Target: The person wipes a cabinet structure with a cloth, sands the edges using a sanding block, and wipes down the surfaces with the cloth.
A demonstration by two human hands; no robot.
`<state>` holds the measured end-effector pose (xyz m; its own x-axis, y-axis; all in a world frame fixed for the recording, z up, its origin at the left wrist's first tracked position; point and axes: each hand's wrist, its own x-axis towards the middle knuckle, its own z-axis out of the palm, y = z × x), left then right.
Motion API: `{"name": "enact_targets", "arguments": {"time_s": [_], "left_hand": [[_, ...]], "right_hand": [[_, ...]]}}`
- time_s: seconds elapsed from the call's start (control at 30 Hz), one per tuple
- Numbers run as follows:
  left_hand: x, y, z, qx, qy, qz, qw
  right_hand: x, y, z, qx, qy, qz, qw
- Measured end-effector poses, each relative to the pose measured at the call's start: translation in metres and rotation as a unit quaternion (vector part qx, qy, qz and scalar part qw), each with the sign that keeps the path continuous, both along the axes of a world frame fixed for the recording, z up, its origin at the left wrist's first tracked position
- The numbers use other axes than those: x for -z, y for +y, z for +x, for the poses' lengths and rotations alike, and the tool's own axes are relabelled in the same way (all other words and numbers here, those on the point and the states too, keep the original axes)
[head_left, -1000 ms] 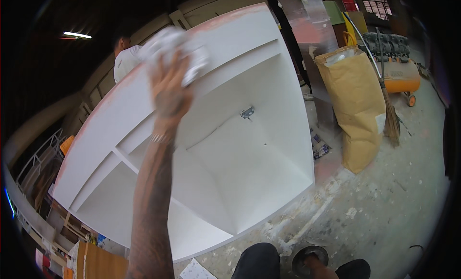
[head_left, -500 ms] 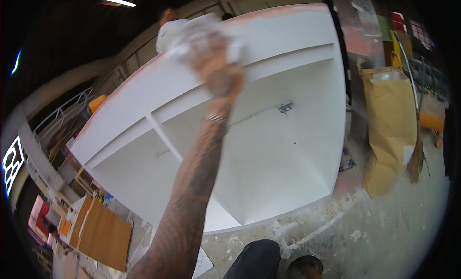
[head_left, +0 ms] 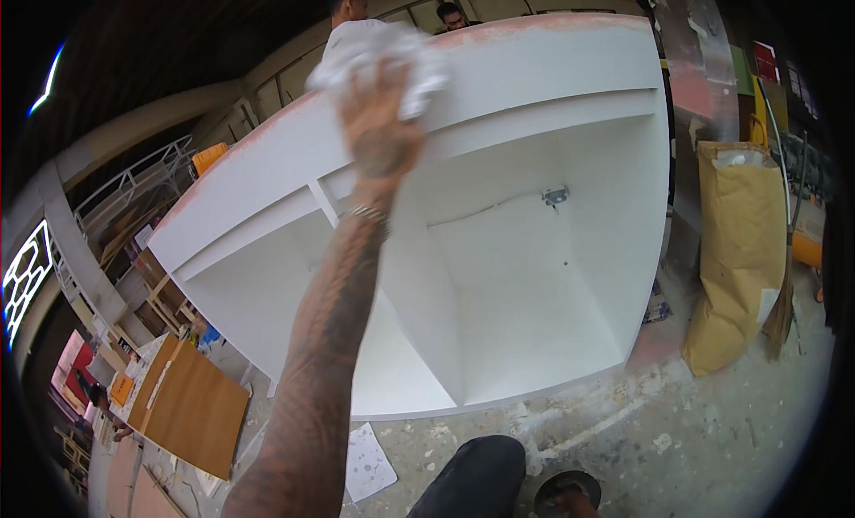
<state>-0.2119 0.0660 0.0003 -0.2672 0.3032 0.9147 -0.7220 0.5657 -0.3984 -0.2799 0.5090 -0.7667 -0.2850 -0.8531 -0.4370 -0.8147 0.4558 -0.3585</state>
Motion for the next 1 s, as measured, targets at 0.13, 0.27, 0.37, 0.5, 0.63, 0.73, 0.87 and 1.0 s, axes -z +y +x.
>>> {"name": "enact_targets", "arguments": {"time_s": [0.13,0.27,0.37,0.5,0.63,0.73,0.87,1.0], "left_hand": [[0.009,-0.046,0.104,-0.043,0.193,0.066,0.978],[0.024,-0.039,0.040,-0.034,0.249,0.116,0.961],[0.006,-0.015,0.009,-0.041,0.143,0.045,0.988],[-0.001,0.046,-0.117,0.041,-0.049,0.019,0.998],[-0.005,0.065,-0.180,0.102,-0.226,-0.013,0.969],[0.003,0.074,-0.193,0.131,-0.333,-0.019,0.934],[-0.002,0.045,-0.185,0.243,-0.334,-0.122,0.902],[-0.050,-0.012,-0.123,0.179,-0.303,-0.155,0.923]], "right_hand": [[0.003,-0.002,0.000,-0.001,0.004,-0.011,1.000],[0.006,0.017,-0.004,0.040,0.019,-0.034,0.998],[-0.099,-0.026,0.025,0.055,-0.022,0.069,0.996],[-0.169,0.003,0.014,0.129,-0.037,0.012,0.991],[-0.186,0.022,0.002,0.195,-0.096,-0.046,0.975],[-0.241,0.035,-0.015,0.302,-0.085,-0.065,0.947],[-0.285,0.059,-0.062,0.386,-0.130,-0.253,0.878],[-0.373,0.089,-0.118,0.397,-0.125,-0.460,0.784]]}}
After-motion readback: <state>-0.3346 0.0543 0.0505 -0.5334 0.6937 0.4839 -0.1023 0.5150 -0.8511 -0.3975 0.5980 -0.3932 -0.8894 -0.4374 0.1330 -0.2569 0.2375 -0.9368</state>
